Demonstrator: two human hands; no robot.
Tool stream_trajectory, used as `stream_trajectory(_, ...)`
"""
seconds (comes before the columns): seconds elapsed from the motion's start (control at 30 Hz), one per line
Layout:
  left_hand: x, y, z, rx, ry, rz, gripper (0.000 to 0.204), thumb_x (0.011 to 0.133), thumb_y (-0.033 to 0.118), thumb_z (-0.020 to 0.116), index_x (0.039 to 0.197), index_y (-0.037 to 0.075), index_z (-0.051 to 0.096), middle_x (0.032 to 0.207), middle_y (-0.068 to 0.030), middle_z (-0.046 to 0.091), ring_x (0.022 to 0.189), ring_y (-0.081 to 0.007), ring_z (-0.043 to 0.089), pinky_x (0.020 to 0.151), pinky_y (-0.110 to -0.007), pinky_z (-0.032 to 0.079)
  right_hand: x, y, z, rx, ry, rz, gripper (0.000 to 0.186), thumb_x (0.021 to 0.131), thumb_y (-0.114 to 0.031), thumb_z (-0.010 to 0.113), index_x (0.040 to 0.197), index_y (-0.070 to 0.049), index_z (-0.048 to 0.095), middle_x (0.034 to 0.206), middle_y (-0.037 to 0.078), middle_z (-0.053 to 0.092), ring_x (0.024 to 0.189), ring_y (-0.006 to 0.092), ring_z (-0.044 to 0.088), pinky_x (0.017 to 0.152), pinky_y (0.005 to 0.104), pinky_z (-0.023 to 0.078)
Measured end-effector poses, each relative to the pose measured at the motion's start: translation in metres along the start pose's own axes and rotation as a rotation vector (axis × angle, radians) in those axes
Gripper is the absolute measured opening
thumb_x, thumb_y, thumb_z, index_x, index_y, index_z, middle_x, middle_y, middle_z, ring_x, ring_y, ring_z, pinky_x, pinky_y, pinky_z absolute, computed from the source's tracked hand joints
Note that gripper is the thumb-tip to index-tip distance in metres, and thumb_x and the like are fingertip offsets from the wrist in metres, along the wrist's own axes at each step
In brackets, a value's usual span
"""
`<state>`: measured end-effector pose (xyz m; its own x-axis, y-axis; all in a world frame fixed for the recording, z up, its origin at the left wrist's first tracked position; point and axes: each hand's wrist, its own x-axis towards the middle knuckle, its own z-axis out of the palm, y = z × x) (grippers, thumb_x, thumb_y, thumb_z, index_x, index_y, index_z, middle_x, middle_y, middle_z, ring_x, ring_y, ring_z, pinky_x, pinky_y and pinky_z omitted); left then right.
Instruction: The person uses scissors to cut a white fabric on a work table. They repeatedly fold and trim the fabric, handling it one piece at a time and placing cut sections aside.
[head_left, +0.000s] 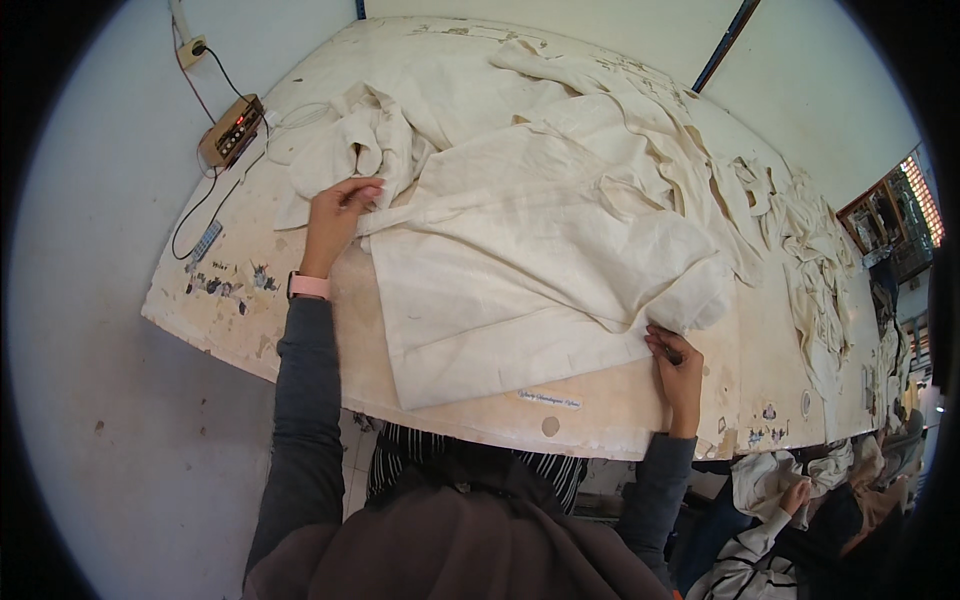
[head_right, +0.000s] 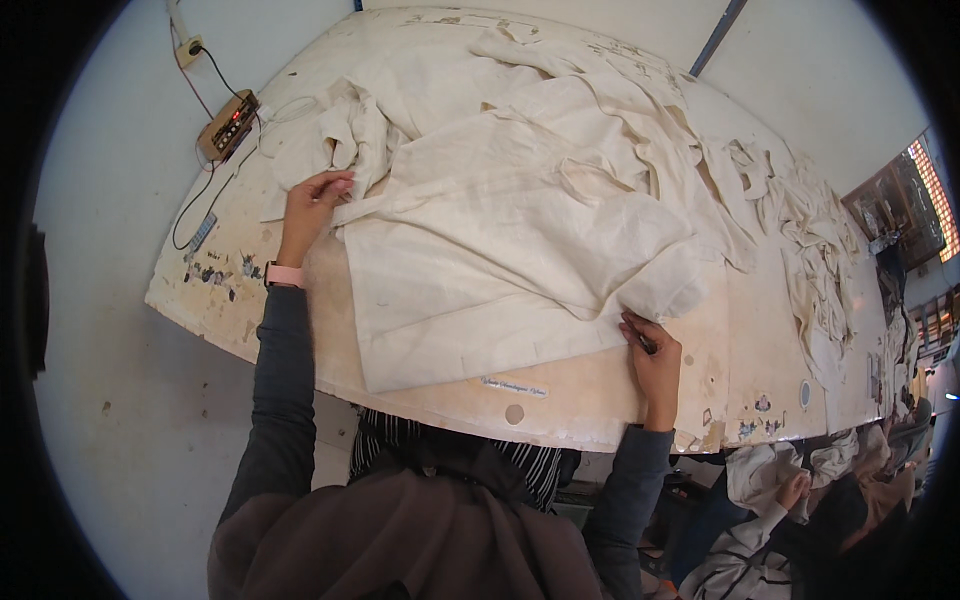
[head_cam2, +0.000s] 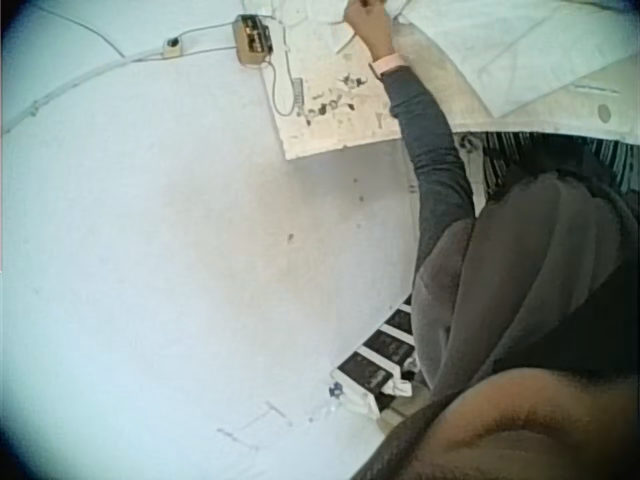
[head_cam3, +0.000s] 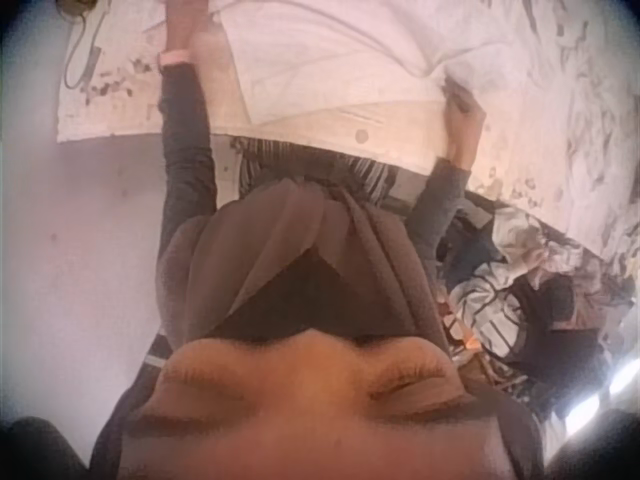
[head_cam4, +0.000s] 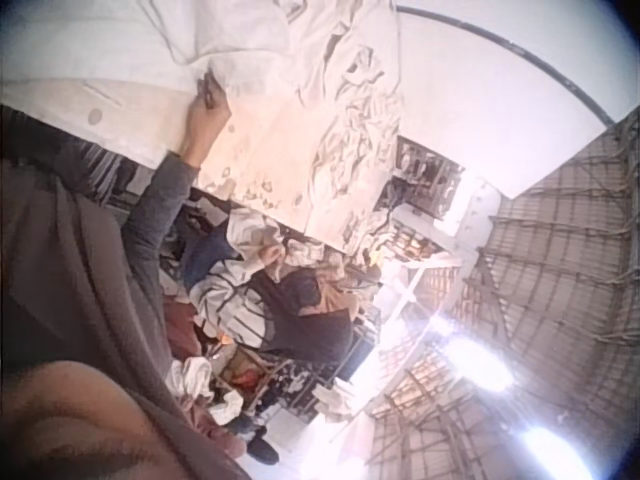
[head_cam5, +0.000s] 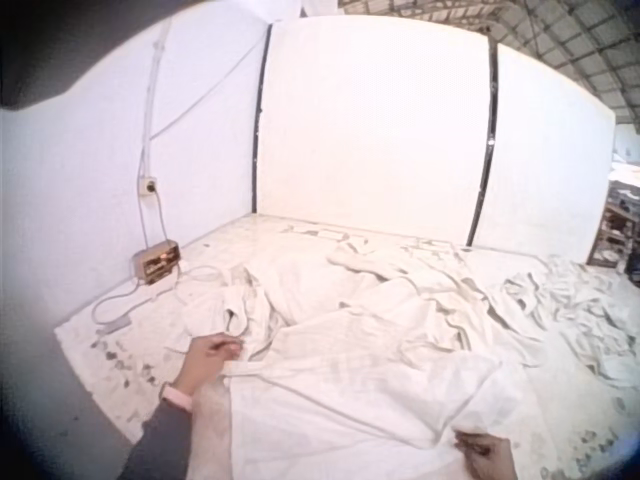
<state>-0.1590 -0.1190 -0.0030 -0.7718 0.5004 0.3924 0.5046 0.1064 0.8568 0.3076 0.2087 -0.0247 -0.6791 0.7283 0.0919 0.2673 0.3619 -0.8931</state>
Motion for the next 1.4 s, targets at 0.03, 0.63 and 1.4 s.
stream_trajectory(0.03,0.001,0.013,0.011,0.049,-0.057,0.021,0.019,0.100,0.011,0.068,0.112,0.002,0.079,0.099,-0.0075,0.078,0.089,-0.0133,0.070,0.080,-0.028,0.054,-0.001,-0.002,-0.001,-0.012,0.005,0.000,0.021,0.092,0.013,0.064,0.112,0.013,0.070,0.122,0.018,0.074,0.110,0.0213,0.071,0.099,0.0308,0.055)
stream_trajectory(0.63,-0.018,0.020,0.032,0.142,-0.403,0.028,0.021,0.096,0.016,0.069,0.102,-0.003,0.074,0.089,-0.0111,0.078,0.083,-0.0202,0.073,0.078,-0.030,0.054,-0.015,-0.101,0.038,-0.614,0.065,-0.207,0.023,0.087,-0.003,0.077,0.110,-0.008,0.077,0.099,0.011,0.076,0.088,0.0149,0.072,0.071,0.0311,0.053)
stream_trajectory(1.4,-0.020,0.019,0.033,0.102,-0.394,0.120,0.041,0.075,0.033,0.089,0.097,0.004,0.072,0.094,-0.0099,0.072,0.092,-0.0255,0.069,0.083,-0.037,0.054,0.096,-0.129,0.248,-0.296,-0.206,-0.343,0.029,0.088,-0.027,0.081,0.104,-0.005,0.073,0.077,0.010,0.072,0.068,0.0194,0.066,0.064,0.0331,0.049)
